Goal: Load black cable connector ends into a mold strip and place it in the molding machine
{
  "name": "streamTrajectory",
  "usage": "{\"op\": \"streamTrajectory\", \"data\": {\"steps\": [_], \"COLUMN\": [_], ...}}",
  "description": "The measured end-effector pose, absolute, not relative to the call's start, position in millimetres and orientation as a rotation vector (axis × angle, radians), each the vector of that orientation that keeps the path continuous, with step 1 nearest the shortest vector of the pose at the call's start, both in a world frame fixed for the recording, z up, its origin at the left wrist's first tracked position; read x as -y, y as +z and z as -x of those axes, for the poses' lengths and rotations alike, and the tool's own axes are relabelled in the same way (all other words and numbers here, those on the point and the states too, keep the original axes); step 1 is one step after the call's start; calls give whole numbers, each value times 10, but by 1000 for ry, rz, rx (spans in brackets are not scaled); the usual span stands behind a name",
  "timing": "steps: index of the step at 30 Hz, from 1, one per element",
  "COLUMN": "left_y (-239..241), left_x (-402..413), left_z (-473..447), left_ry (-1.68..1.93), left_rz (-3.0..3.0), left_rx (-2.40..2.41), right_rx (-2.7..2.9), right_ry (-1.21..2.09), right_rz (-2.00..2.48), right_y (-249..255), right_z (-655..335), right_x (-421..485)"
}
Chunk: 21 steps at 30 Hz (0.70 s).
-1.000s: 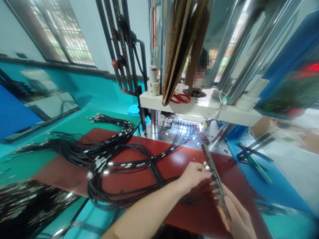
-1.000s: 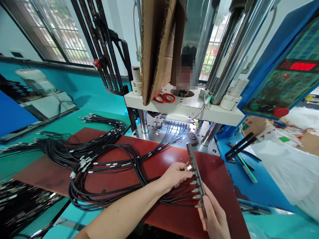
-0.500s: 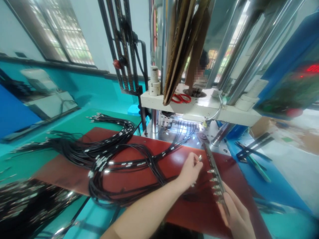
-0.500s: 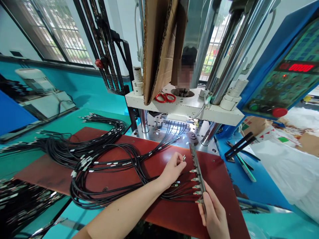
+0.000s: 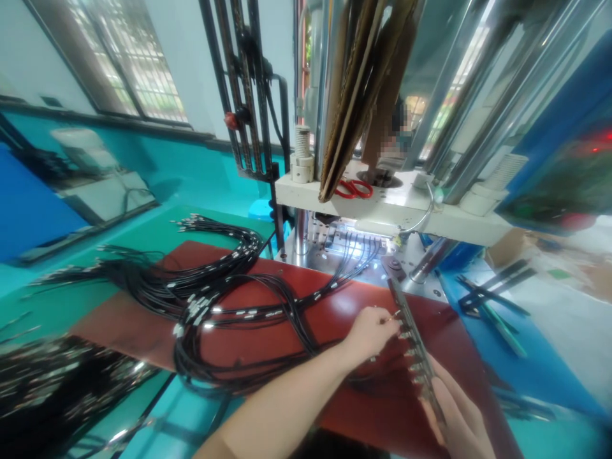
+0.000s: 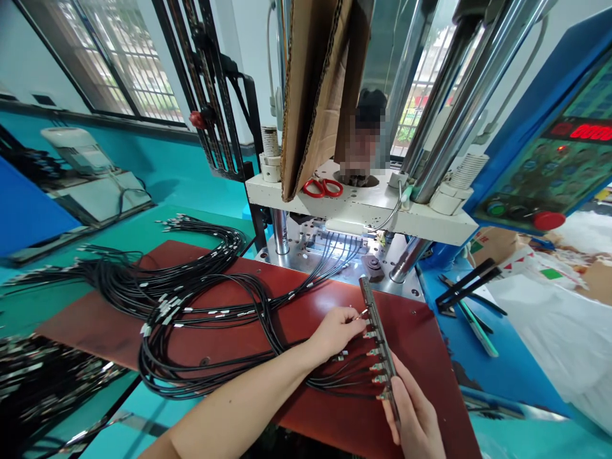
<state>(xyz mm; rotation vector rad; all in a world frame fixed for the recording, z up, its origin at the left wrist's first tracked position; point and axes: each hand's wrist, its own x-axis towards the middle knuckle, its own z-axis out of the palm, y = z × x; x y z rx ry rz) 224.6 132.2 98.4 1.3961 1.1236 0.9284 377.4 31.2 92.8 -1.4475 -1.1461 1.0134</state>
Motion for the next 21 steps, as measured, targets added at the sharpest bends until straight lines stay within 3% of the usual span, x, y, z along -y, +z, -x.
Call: {"op": "streamTrajectory", "data": {"steps": [6, 15, 21], "left_y": [910, 990, 1155], "left_x": [-1368, -1393, -1427], "left_z": [-2247, -2170, -2101], "left_ry": [924, 1071, 938], "left_rz": [-1261, -1466, -827], "left_rx": [-1081, -1108, -931], "right_rx": [1221, 1086, 912], "right_ry": [908, 1027, 1101], "right_rz": [1448, 1440, 1478], "right_y": [1005, 922, 1244], "right_z": [-3704, -3705, -3610], "right_x": [-353, -372, -385]}}
